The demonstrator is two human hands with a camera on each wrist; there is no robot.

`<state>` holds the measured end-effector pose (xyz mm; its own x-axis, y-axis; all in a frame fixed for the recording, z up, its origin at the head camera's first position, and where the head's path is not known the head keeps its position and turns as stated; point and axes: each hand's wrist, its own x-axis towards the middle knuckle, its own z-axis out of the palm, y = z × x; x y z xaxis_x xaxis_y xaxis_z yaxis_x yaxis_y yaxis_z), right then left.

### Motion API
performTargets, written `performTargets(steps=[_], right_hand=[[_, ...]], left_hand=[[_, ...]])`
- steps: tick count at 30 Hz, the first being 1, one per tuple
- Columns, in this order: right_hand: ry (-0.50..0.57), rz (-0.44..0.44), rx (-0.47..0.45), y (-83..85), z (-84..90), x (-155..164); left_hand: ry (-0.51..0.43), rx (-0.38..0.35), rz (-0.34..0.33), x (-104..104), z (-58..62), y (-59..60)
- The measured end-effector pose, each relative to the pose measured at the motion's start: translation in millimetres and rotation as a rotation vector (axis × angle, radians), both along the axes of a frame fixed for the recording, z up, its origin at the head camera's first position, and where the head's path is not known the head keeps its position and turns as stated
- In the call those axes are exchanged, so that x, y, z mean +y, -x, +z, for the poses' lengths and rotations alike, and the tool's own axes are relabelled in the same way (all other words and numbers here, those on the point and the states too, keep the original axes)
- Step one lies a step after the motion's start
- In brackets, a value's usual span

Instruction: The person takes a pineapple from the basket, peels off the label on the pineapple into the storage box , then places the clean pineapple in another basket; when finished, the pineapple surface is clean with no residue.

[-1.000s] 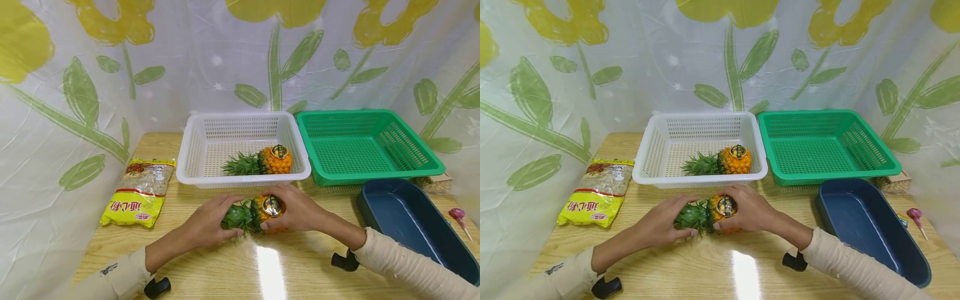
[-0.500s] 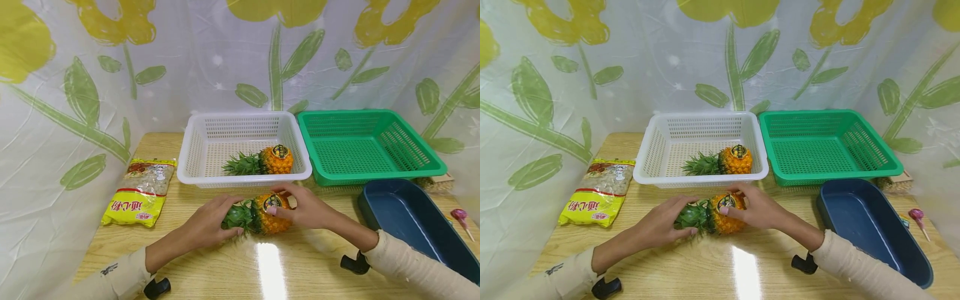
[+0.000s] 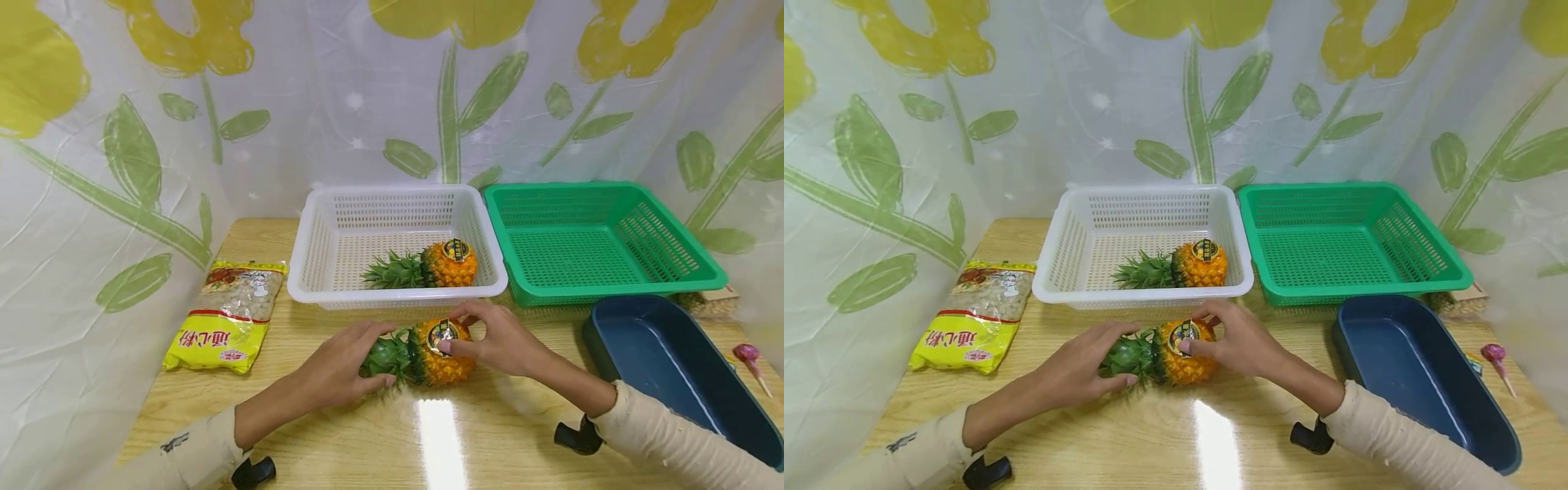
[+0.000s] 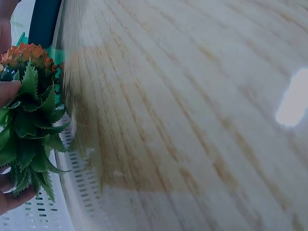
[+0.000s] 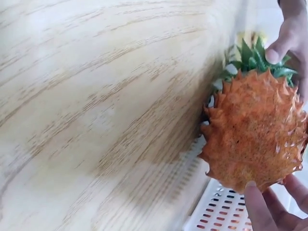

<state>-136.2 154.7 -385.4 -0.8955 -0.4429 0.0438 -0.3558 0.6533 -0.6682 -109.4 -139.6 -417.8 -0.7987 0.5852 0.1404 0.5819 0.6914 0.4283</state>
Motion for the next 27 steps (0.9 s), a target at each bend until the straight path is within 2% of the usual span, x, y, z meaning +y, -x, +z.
performTargets(steps=[13,21,27], right_hand=[[0.005,-0.042,0.102,-4.1,2.5,-5.1],[0.060,-0.005,0.144,-4.5,2.4,-4.4],[0.139,0.055,0.162,-3.4,6.8,-3.2]], left_hand=[[0.002,-0.003,0.006,-1.9,-0.9,-1.4],[0.004,-0.008,0.009,-1.8,-1.3,-1.9],[0.002,-0.009,0.007,-1.1,-1.7,-1.9]])
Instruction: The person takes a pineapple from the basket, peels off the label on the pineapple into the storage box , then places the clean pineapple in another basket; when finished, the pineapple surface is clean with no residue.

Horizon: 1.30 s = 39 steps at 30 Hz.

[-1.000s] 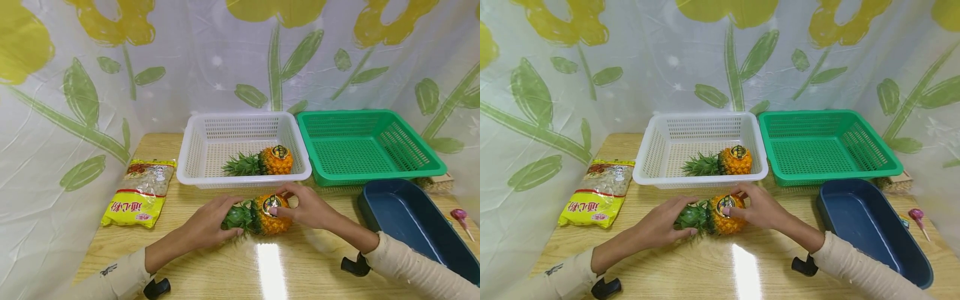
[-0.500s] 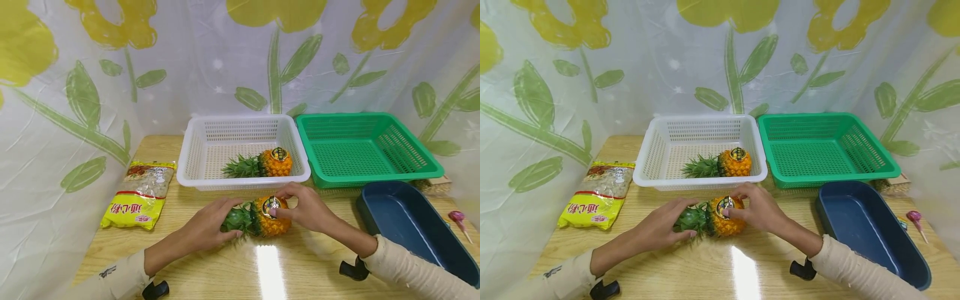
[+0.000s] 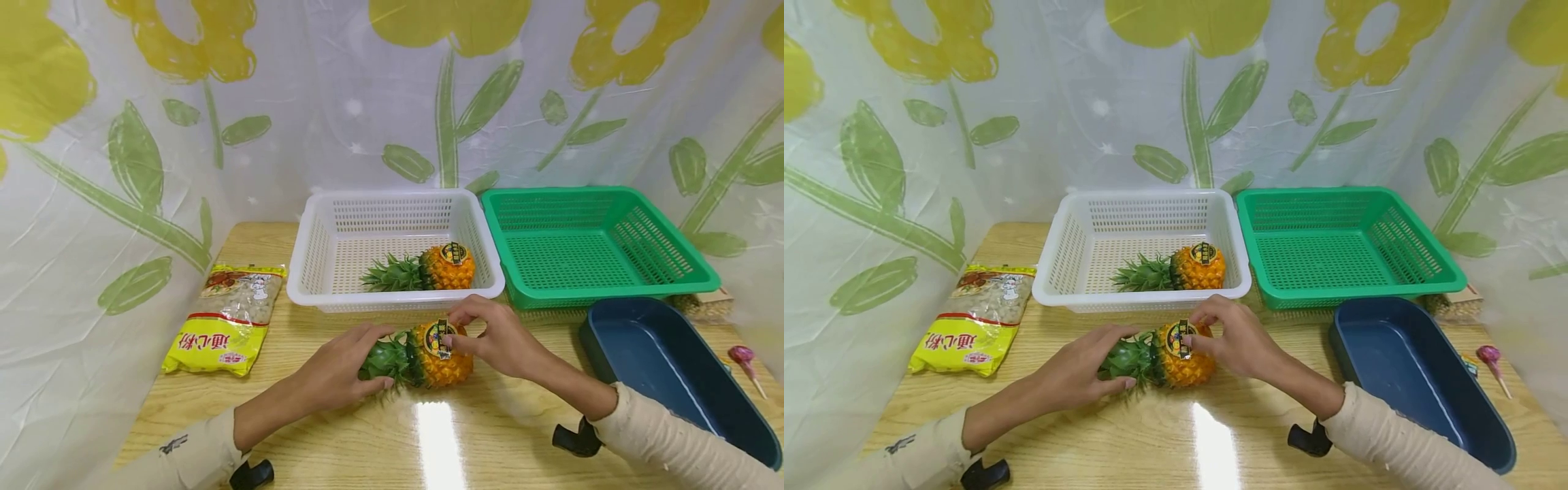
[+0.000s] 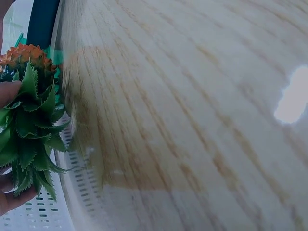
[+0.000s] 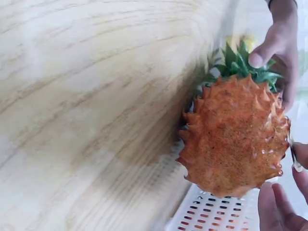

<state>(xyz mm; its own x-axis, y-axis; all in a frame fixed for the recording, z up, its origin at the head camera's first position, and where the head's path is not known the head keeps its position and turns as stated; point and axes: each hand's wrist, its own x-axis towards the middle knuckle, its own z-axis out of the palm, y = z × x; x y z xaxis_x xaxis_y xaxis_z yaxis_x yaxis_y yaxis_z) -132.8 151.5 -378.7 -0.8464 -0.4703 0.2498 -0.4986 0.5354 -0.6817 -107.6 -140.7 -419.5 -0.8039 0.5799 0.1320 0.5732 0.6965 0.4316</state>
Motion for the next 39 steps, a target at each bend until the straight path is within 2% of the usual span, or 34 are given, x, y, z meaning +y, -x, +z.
performTargets(steps=[5,11,19,26,39], right_hand=[[0.055,0.058,-0.041,0.2,4.3,-0.2],[0.058,0.102,-0.065,-2.9,12.4,-0.6],[0.096,0.157,-0.133,-7.1,22.7,0.7],[0.095,0.144,-0.185,-7.9,27.6,5.6],[0.092,0.157,-0.258,-8.0,28.1,18.8]], left_hand=[[0.005,-0.009,0.002,0.1,1.0,-0.1],[0.005,-0.029,0.012,-0.2,0.9,0.6],[0.010,-0.020,0.004,-0.5,0.6,1.2],[0.007,-0.016,0.006,-0.7,-0.1,0.8],[0.012,-0.057,0.012,0.1,0.4,2.1]])
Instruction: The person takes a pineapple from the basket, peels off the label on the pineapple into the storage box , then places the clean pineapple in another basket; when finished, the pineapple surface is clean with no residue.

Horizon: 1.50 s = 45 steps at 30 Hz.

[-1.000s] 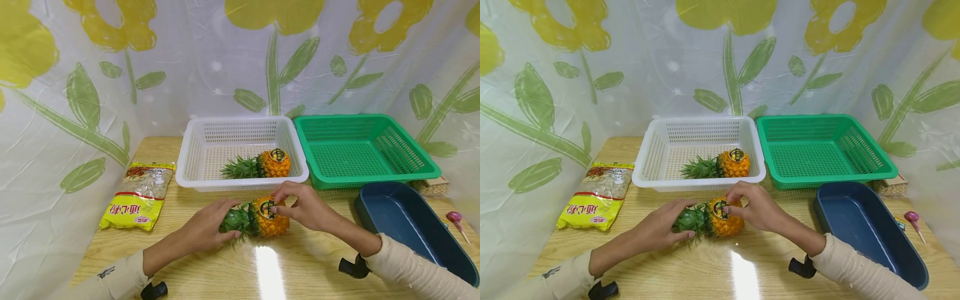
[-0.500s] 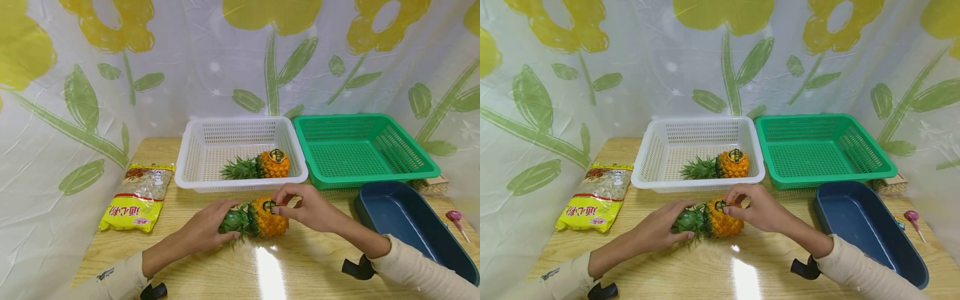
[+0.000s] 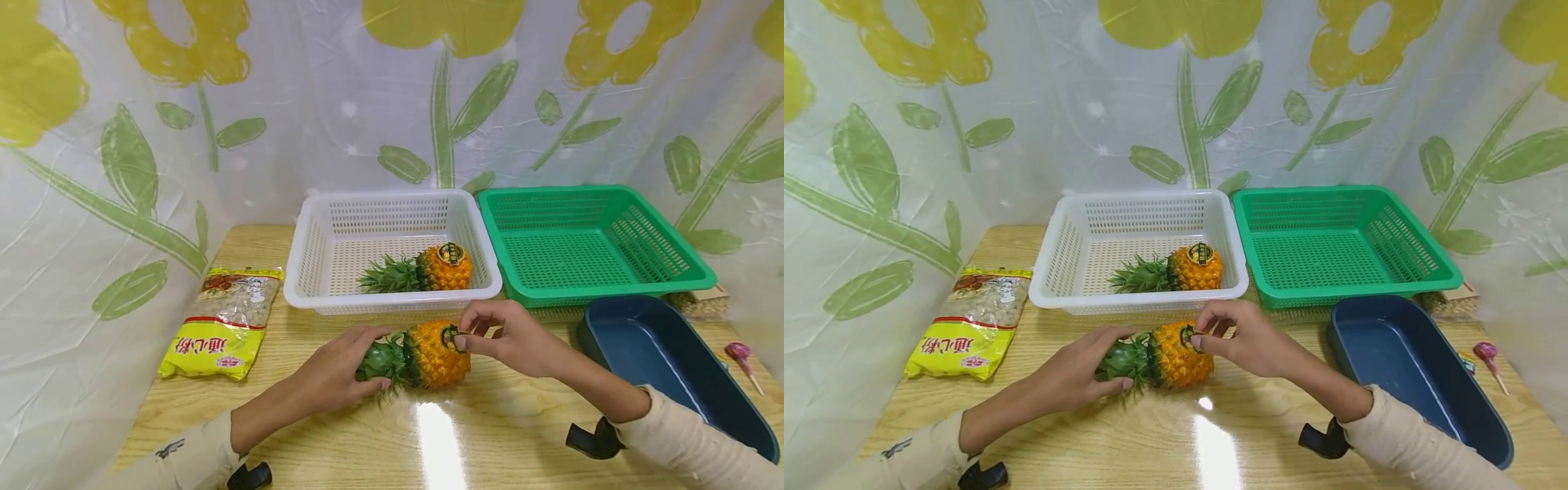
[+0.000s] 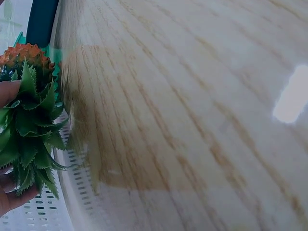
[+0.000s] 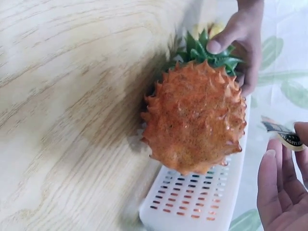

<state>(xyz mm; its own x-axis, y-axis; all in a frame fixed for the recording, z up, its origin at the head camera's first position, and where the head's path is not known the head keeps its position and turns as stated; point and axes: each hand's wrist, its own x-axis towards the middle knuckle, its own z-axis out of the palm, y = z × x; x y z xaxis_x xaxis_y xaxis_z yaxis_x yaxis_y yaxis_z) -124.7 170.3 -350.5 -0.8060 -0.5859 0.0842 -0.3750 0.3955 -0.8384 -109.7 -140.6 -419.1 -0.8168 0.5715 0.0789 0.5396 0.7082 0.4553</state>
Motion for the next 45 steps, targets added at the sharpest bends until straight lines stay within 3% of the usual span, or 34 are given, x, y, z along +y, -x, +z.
performTargets(steps=[6,16,23,45], right_hand=[[-0.036,-0.024,-0.048,0.9,2.9,10.9],[-0.145,-0.078,-0.048,5.1,10.8,38.0],[-0.146,-0.087,-0.067,7.9,10.7,56.5],[-0.230,-0.155,-0.171,12.3,10.3,108.9]], left_hand=[[-0.003,-0.009,0.000,-0.6,-1.3,0.2],[-0.039,-0.063,0.017,-2.3,0.3,2.0],[-0.053,-0.104,0.029,-4.2,1.0,5.3],[-0.062,-0.112,0.028,-2.2,-0.8,6.0]])
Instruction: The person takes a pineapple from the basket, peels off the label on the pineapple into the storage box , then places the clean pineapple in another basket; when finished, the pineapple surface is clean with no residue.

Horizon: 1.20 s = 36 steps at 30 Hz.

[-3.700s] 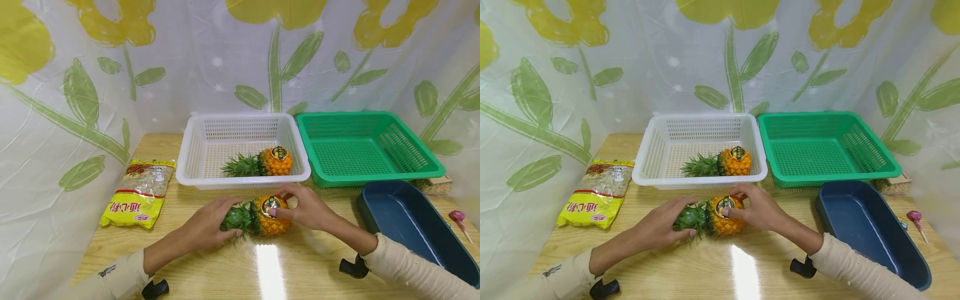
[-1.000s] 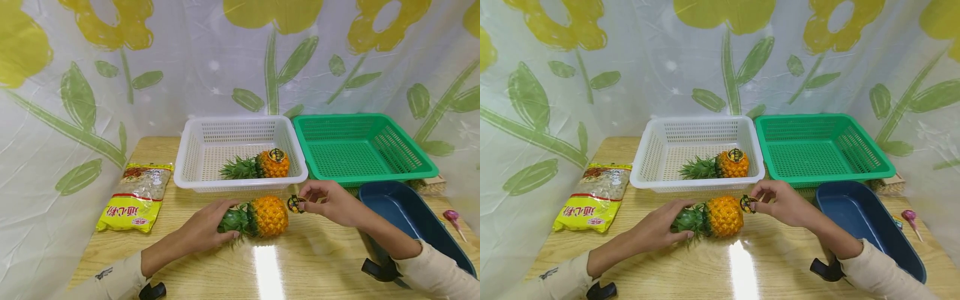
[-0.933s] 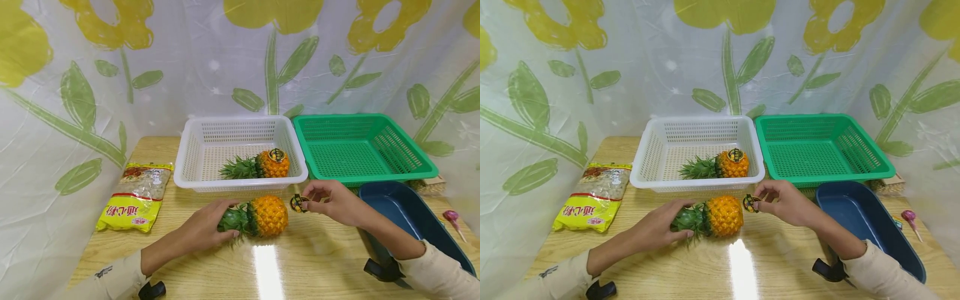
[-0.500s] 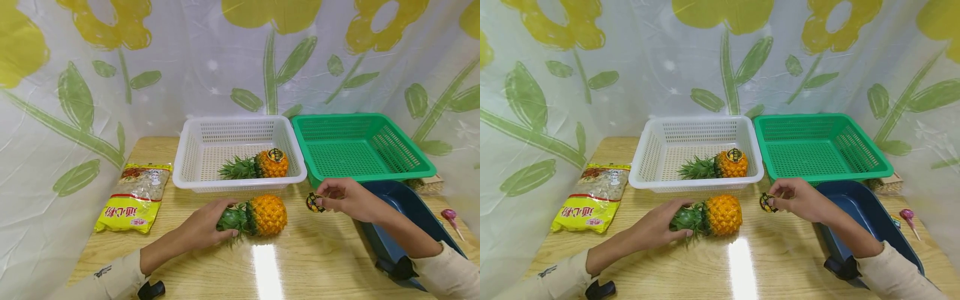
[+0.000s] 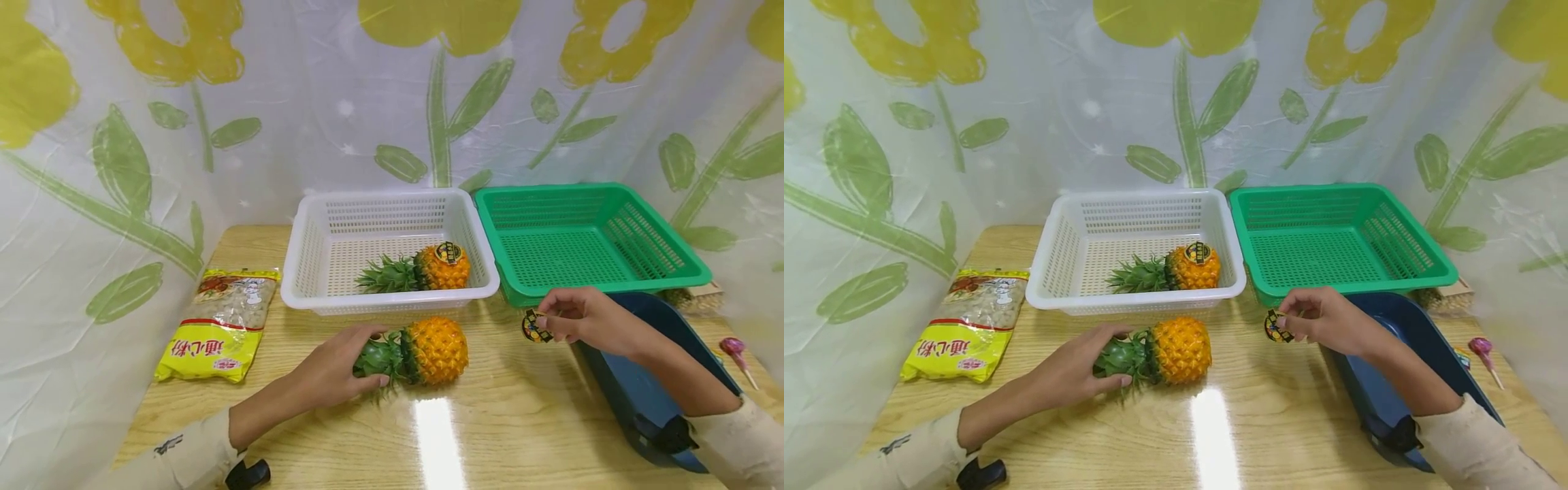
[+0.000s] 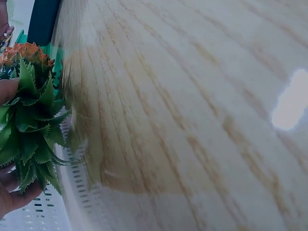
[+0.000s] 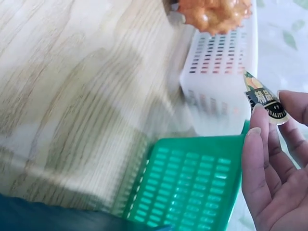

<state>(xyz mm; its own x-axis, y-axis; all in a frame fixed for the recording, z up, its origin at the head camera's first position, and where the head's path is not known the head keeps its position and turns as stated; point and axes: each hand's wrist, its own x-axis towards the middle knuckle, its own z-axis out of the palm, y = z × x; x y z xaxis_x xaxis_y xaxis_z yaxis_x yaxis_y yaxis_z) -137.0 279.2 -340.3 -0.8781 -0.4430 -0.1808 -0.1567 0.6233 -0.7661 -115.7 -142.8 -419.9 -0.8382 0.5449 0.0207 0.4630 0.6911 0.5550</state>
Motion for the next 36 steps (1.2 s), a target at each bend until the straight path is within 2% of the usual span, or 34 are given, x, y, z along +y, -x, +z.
performTargets(steps=[11,21,27,36], right_hand=[[-0.009,-0.028,-0.022,2.3,-0.1,15.7],[-0.010,-0.116,-0.059,0.9,5.4,37.9],[-0.026,-0.116,-0.081,2.1,3.7,57.4],[0.033,-0.084,-0.132,7.7,-2.0,102.5]], left_hand=[[-0.015,0.009,-0.009,0.5,-0.2,1.5],[0.001,-0.022,0.006,0.6,0.1,2.5],[-0.001,-0.035,0.019,0.3,-0.6,0.2],[-0.002,-0.022,0.021,0.3,-1.6,0.1]])
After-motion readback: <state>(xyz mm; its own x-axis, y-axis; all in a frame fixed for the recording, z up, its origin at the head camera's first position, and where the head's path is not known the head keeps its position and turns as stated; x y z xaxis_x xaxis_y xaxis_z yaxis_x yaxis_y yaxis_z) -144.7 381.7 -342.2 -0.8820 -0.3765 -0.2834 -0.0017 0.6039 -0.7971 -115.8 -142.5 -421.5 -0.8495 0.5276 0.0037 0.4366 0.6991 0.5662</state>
